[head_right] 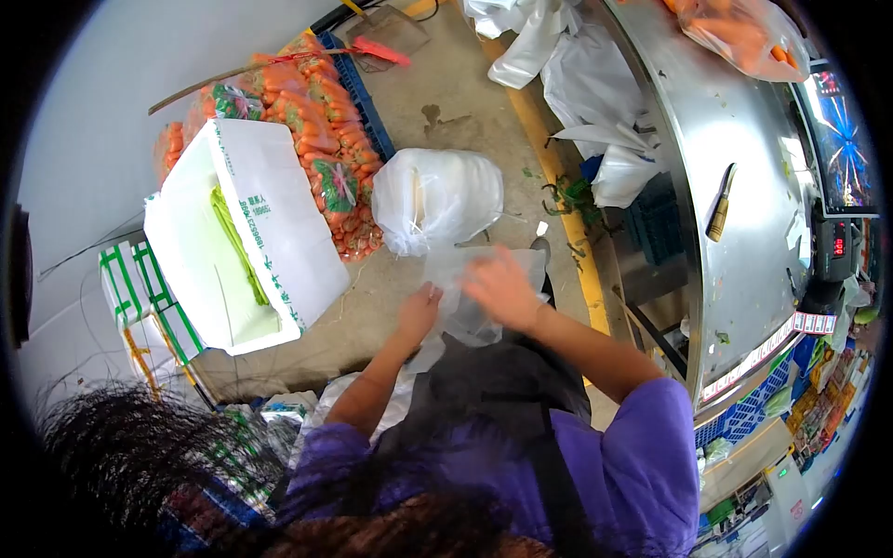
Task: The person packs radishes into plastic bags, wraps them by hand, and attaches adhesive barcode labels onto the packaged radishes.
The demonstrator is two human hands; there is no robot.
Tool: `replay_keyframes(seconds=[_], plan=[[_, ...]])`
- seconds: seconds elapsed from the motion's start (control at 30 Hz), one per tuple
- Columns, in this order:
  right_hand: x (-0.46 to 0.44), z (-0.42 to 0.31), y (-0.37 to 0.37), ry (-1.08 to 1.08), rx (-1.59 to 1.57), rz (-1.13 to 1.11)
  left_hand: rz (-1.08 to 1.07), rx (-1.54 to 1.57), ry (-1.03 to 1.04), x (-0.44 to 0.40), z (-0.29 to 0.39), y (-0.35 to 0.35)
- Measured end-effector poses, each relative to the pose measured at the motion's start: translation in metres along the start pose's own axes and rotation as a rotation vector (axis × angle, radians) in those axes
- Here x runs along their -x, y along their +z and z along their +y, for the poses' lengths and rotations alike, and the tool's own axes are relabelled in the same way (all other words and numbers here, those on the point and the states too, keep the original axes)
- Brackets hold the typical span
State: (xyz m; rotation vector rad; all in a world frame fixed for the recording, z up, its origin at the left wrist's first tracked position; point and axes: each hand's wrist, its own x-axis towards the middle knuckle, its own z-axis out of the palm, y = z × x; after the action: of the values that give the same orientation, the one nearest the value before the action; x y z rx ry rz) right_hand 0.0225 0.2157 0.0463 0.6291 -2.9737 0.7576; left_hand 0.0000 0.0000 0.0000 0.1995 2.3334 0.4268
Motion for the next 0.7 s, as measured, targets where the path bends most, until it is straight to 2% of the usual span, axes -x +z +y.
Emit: replay_keyframes(seconds=[0.07,0.17,0.27,0.37,0.4,0.5,0.57,0.63,0.7], plan=[[0.001,-0.012,0.008,-0.242,-0.112,0.063,0.073,0.187,-0.115,0.000,0.005,-0.003],[0.005,-0.021,0.058,-0.154,-0.138,-0.112,-0.032,1.257,-0.349,0.002,-0.022,0.008],[0.000,-0.012,0.096,0.069,-0.028,-0.221,-0.111,1.615,-0.493,0.013,0.015,-0.047],[0.007,0.003,0.134,0.110,0.151,-0.469,-0.083,0.706,-0.008,0.027,-0.020,-0.028],[0.010,0.007,0.145,0.143,0.181,-0.521,-0.071,0.384,0.007,0.036,-0.022,-0.037],[0.024,0.014,0.182,0.155,0.251,-0.712,0.264,-0.096,0.176,0.044,-0.114,0.012],[0.033,0.005,0.200,0.015,0.151,-1.076,0.272,-0.178,-0.310,0.064,-0.176,0.033],[0.027,0.003,0.212,0.014,-0.222,-1.275,-0.163,0.743,-1.090,0.092,-0.285,0.110],[-0.008,0.006,0.211,0.166,-0.858,-1.249,-0.431,0.285,-0.141,0.133,-0.298,0.110]])
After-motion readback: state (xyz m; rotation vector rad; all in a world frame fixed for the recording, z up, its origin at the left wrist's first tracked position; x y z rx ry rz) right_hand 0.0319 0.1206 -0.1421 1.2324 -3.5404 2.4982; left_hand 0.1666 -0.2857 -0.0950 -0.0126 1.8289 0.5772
